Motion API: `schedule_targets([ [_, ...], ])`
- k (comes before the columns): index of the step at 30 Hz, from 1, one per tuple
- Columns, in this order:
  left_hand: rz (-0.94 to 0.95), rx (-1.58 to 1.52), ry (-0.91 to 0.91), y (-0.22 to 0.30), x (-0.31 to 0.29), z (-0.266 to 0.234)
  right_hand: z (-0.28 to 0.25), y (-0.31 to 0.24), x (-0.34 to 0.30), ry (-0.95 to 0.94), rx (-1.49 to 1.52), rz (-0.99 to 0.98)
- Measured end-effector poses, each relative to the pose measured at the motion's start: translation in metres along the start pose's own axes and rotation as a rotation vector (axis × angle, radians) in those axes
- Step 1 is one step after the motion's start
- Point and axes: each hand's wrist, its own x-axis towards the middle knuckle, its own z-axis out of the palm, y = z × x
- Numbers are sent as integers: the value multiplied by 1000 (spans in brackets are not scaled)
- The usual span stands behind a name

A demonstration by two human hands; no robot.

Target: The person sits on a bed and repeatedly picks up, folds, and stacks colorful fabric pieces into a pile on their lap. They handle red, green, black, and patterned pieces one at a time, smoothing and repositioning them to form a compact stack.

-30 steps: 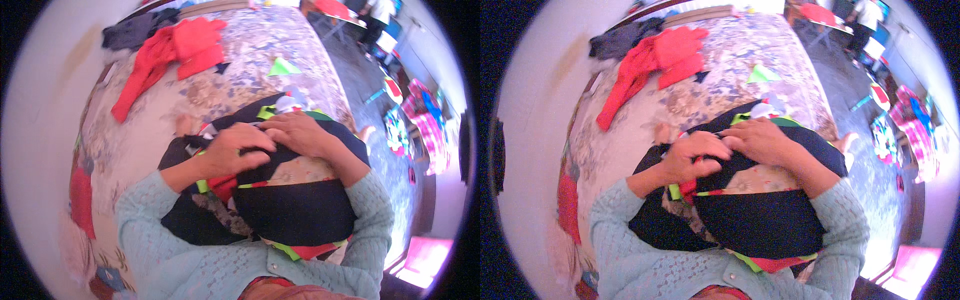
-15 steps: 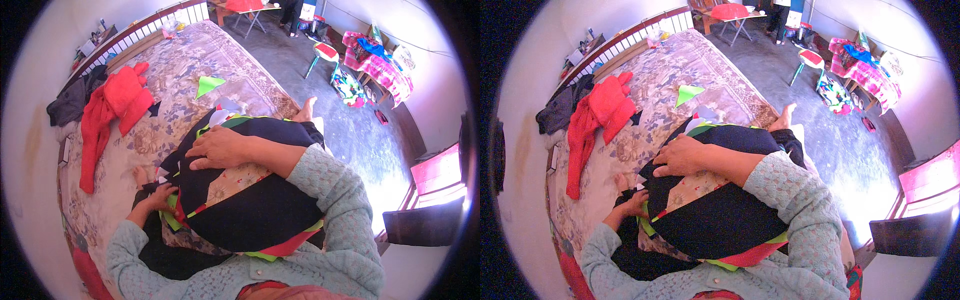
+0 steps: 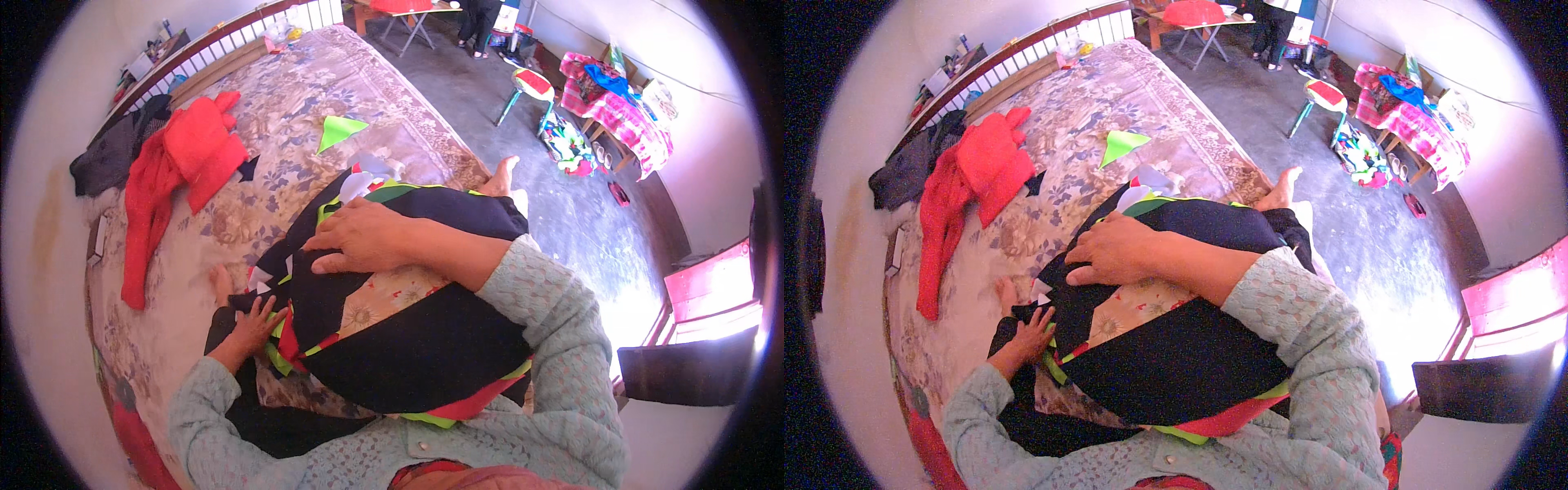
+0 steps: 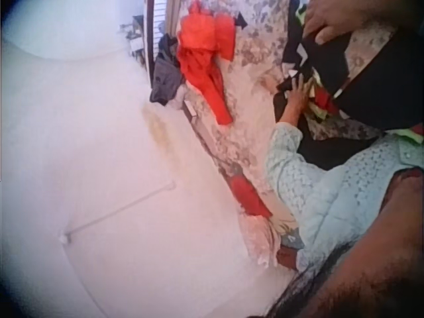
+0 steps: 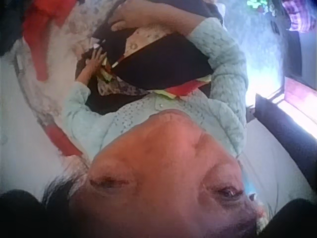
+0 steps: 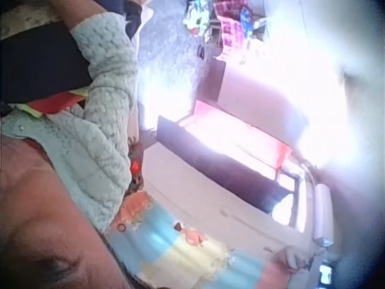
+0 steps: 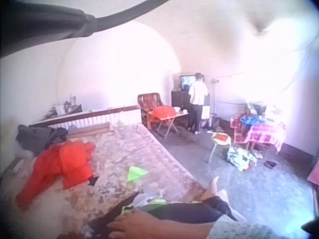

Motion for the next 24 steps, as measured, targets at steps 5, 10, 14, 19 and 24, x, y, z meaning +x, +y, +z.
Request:
schedule_targets([
  [5, 27, 66, 216, 2, 4, -10, 6, 3, 1, 87, -12, -30],
  [10, 110, -12, 303, -5, 12, 3, 4, 2, 2, 72, -27, -51],
  [14, 140, -42, 309, -17, 22, -3, 0, -2, -3, 86, -3, -10],
  [19, 94, -59, 379, -29, 16, -33, -2, -4, -4, 71, -19, 22],
  [24, -30, -151, 539, -44, 8, -49, -4, -4, -3, 71, 37, -2],
])
